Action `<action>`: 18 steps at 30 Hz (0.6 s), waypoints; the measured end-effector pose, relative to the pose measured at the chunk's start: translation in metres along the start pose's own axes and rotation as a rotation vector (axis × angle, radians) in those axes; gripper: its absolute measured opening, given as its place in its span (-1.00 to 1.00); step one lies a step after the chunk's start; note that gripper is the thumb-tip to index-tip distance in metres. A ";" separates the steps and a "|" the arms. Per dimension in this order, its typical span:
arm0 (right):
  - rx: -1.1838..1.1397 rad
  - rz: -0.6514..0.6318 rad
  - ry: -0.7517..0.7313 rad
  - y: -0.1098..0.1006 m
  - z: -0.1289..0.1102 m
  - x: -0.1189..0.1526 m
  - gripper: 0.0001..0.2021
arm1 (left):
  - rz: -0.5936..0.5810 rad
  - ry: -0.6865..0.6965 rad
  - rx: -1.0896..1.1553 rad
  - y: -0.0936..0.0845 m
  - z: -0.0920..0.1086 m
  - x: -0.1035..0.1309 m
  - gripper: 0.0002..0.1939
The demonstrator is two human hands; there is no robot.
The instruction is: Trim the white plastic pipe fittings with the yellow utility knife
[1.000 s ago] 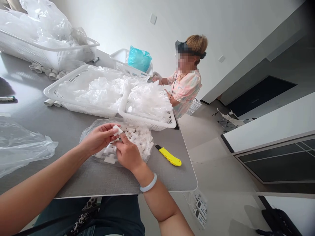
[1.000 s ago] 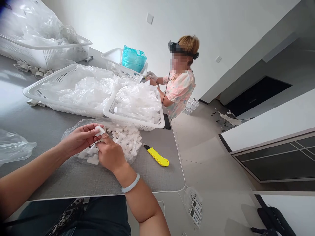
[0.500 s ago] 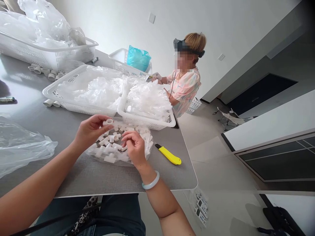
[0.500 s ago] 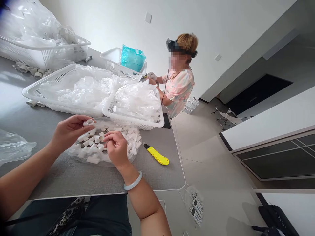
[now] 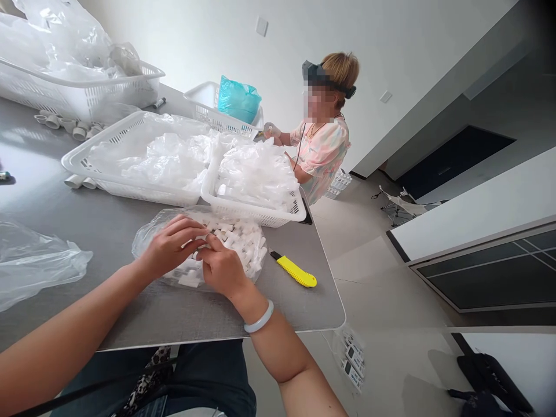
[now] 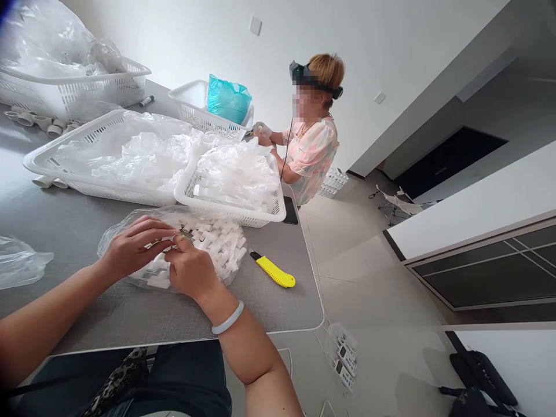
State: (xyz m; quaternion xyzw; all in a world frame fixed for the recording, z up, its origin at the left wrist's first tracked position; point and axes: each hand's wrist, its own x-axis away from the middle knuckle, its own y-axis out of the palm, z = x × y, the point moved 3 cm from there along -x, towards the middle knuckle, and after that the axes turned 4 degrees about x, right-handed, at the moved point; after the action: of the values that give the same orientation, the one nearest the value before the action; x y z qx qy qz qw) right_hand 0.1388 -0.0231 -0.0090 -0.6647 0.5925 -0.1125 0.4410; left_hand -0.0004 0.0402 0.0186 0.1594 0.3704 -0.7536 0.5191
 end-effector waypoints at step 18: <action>-0.199 0.274 0.151 -0.014 0.007 0.002 -0.66 | 0.161 -0.305 0.334 -0.007 -0.002 0.007 -0.85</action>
State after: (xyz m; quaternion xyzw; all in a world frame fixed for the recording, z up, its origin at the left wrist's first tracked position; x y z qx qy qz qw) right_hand 0.1533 -0.0230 -0.0035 -0.6079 0.7170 -0.0417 0.3385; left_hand -0.0102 0.0385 0.0157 0.1564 0.1443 -0.7760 0.5938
